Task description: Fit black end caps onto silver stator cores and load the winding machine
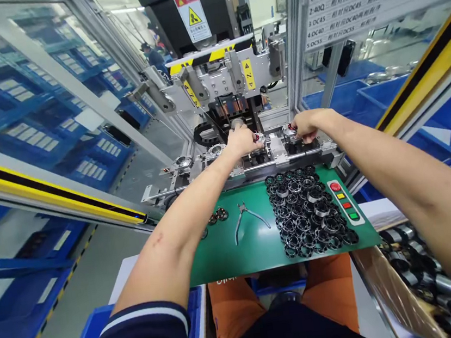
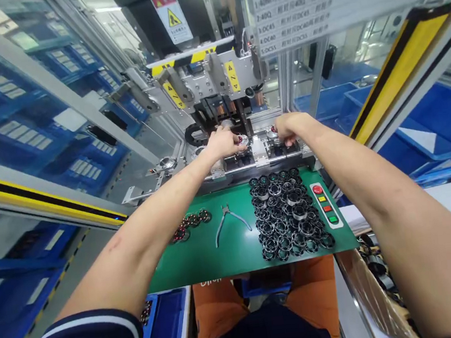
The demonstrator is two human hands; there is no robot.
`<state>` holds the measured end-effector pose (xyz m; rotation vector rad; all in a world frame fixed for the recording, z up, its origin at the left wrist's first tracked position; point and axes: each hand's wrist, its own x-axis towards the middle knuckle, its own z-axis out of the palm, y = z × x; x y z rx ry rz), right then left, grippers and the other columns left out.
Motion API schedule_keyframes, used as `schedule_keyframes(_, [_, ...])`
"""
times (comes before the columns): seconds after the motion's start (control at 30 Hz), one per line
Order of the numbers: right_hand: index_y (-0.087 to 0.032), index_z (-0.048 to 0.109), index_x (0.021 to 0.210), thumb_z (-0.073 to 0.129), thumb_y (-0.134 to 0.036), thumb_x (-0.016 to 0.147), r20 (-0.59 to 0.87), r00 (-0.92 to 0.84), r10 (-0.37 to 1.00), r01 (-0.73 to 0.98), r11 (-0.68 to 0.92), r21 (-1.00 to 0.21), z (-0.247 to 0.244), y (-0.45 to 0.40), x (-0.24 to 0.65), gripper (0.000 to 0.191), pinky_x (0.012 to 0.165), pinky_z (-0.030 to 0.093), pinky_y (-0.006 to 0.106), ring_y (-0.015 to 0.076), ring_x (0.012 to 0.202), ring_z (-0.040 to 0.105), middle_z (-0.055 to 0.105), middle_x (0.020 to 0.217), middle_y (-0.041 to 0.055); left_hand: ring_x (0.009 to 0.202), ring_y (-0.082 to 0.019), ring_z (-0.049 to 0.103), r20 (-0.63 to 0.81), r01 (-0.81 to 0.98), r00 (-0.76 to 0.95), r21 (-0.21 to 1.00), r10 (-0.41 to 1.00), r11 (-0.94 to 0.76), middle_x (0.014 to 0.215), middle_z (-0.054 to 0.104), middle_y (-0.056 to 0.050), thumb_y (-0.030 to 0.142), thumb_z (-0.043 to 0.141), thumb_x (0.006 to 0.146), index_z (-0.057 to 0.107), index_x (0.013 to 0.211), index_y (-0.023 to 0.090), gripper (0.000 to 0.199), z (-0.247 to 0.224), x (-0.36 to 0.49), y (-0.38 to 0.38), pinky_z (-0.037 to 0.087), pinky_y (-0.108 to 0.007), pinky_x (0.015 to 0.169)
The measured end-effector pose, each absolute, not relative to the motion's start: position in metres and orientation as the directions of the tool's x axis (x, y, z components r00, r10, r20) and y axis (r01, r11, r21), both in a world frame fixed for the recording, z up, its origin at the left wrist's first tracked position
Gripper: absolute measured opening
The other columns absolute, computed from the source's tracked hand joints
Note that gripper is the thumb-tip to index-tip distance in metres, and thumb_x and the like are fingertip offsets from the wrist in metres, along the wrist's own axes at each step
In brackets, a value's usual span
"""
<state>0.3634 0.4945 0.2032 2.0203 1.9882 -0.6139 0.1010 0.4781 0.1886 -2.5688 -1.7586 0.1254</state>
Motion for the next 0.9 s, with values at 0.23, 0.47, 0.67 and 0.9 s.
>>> schedule_keyframes(0.23, [-0.002, 0.088, 0.111, 0.098, -0.043, 0.113, -0.540, 0.041, 0.841, 0.992, -0.098, -0.078, 0.224, 0.496, 0.341, 0.042, 0.095, 0.074, 0.042, 0.0238, 0.100, 0.092, 0.094, 0.117, 0.0179, 0.175, -0.043, 0.062, -0.239, 0.900, 0.396, -0.088, 0.886, -0.426, 0.185, 0.066, -0.019, 0.055, 0.087, 0.120, 0.081, 0.159, 0.018, 0.054, 0.200, 0.108, 0.498, 0.056, -0.072, 0.144])
schedule_keyframes(0.47, [-0.006, 0.089, 0.120, 0.074, -0.035, 0.128, -0.450, -0.010, 0.893, 0.998, -0.017, -0.057, 0.279, 0.469, 0.337, 0.034, 0.097, 0.075, 0.045, 0.0276, 0.097, 0.094, 0.095, 0.118, 0.0181, 0.181, -0.045, 0.054, -0.199, 0.890, 0.437, -0.048, 0.877, -0.454, 0.194, 0.057, -0.021, 0.059, 0.081, 0.122, 0.075, 0.170, 0.018, 0.063, 0.193, 0.092, 0.482, 0.049, -0.073, 0.149])
schedule_keyframes(0.67, [-0.018, 0.086, 0.117, 0.067, -0.026, 0.127, -0.362, -0.306, 0.881, 0.952, 0.289, -0.102, 0.302, 0.360, 0.296, 0.023, 0.083, 0.062, 0.045, 0.0257, 0.071, 0.077, 0.084, 0.085, 0.0071, 0.178, -0.047, 0.058, -0.147, 0.879, 0.473, 0.019, 0.869, -0.476, 0.187, 0.060, -0.027, 0.055, 0.089, 0.112, 0.081, 0.157, 0.009, 0.064, 0.212, 0.100, 0.481, 0.052, -0.062, 0.151])
schedule_keyframes(0.9, [-0.026, 0.076, 0.111, 0.068, -0.038, 0.130, -0.248, -0.806, 0.537, 0.533, 0.479, -0.697, 0.228, 0.155, 0.289, 0.024, 0.079, 0.052, 0.033, 0.0179, 0.091, 0.078, 0.084, 0.115, 0.0010, 0.166, -0.045, 0.060, 0.289, 0.737, 0.626, 0.086, 0.724, -0.671, 0.165, 0.064, -0.025, 0.039, 0.053, 0.126, 0.087, 0.136, 0.009, 0.047, 0.273, 0.018, 0.422, 0.046, -0.064, 0.151])
